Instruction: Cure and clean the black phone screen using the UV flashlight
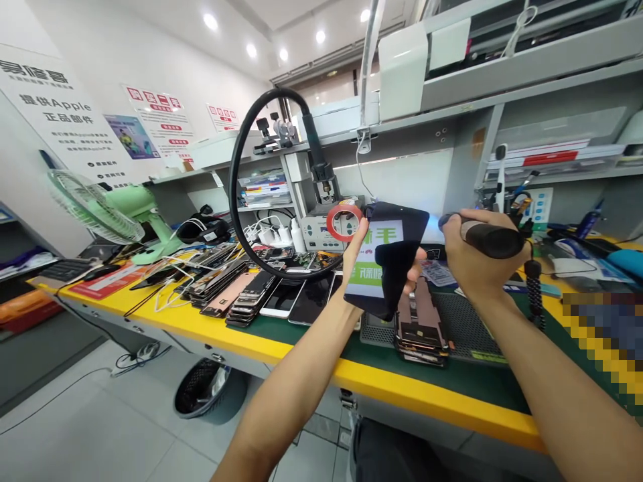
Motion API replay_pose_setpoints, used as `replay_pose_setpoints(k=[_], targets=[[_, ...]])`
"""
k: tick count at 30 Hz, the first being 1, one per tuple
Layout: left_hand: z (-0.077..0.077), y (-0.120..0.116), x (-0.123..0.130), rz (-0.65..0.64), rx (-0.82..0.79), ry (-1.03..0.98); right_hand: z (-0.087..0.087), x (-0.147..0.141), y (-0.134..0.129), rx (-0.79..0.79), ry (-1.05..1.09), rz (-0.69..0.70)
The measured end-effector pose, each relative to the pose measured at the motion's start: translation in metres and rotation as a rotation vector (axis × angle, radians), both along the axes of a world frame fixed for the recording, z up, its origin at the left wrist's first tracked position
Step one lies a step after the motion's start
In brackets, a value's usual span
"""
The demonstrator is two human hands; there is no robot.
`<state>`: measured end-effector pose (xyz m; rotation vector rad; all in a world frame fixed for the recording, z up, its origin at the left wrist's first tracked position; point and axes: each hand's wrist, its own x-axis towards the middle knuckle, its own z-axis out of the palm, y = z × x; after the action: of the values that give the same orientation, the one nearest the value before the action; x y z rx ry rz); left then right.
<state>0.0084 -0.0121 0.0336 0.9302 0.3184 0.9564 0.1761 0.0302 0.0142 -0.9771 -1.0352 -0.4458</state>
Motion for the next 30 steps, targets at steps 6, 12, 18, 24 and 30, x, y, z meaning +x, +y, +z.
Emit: replay_pose_setpoints(k=[6, 12, 18, 24, 30], targets=[[-0.005, 0.001, -0.002, 0.066, -0.001, 0.044, -0.001, 0.000, 0.001, 0.034, -0.023, -0.007], [-0.008, 0.001, -0.007, -0.004, 0.005, 0.099, -0.006, 0.004, 0.007, 0.121, -0.118, 0.004], [-0.007, 0.000, -0.009, -0.236, 0.045, -0.034, -0.006, 0.004, 0.008, 0.166, -0.125, 0.018], [-0.007, 0.013, -0.001, 0.186, 0.209, 0.441, -0.005, 0.004, 0.008, 0.188, -0.087, 0.073], [-0.012, 0.010, 0.021, 0.683, 0.610, 1.322, -0.005, 0.007, 0.007, 0.178, -0.096, 0.074]])
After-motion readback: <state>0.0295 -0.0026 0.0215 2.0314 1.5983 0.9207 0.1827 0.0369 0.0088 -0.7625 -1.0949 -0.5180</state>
